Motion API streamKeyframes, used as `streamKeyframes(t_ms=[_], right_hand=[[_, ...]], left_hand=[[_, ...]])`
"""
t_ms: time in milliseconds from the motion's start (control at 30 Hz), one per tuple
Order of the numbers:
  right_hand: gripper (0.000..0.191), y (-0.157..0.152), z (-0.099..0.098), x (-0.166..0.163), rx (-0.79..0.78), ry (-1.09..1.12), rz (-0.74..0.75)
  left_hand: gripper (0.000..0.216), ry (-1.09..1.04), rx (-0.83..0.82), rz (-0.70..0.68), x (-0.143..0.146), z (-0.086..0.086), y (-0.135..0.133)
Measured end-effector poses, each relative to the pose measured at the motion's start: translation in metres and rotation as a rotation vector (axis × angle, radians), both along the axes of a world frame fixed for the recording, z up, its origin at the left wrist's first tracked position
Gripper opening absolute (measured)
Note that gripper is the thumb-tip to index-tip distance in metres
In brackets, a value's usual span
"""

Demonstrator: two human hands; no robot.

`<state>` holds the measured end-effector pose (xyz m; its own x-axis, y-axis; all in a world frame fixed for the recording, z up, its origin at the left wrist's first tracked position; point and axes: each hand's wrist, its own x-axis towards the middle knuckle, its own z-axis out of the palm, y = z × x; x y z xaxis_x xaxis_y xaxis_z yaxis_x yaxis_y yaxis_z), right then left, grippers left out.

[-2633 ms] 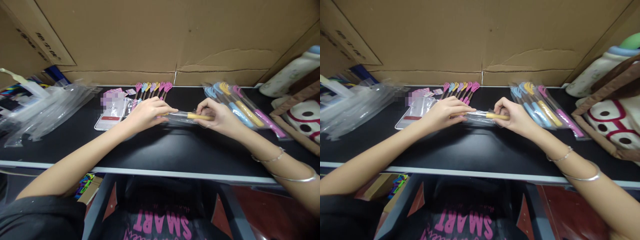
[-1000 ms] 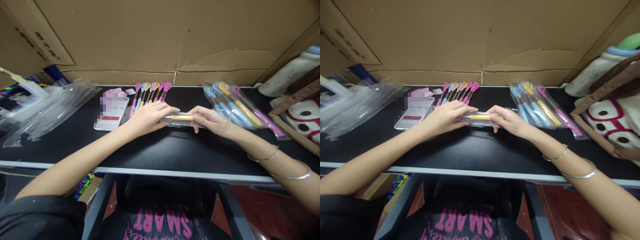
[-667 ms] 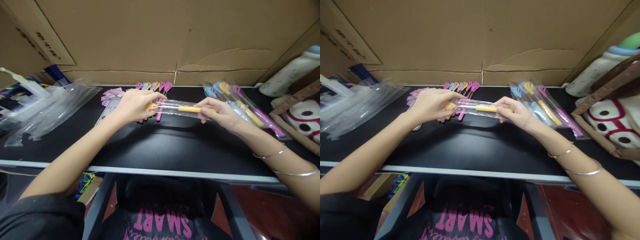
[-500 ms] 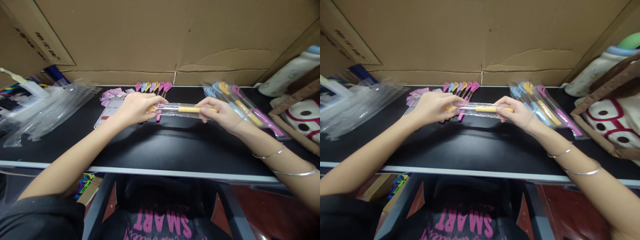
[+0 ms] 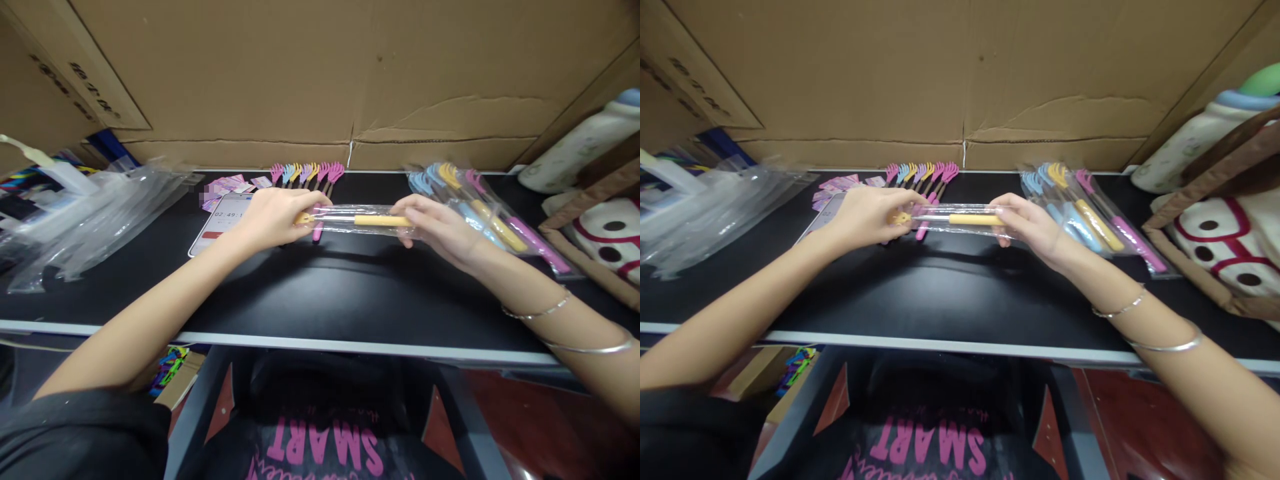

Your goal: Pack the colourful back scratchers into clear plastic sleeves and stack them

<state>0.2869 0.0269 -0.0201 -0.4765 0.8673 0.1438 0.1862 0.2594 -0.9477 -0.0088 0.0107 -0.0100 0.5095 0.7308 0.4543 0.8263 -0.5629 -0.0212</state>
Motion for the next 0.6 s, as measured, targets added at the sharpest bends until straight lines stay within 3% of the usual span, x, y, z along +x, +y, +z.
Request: streamKeyframes(t_ms=[300, 600], right_hand=[[0.036, 0.0046, 0.0065, 0.0057, -0.135, 0.127, 0.042], [0.035, 0.0068, -0.0005, 0.0043, -0.145, 0.266, -0.004]], left_hand=[[0.033, -0.072, -0.099, 0.1, -0.003, 0.0055, 0.0034], [0.04, -0.042, -0.103, 0.062, -0.0006, -0.0009, 0.0027]])
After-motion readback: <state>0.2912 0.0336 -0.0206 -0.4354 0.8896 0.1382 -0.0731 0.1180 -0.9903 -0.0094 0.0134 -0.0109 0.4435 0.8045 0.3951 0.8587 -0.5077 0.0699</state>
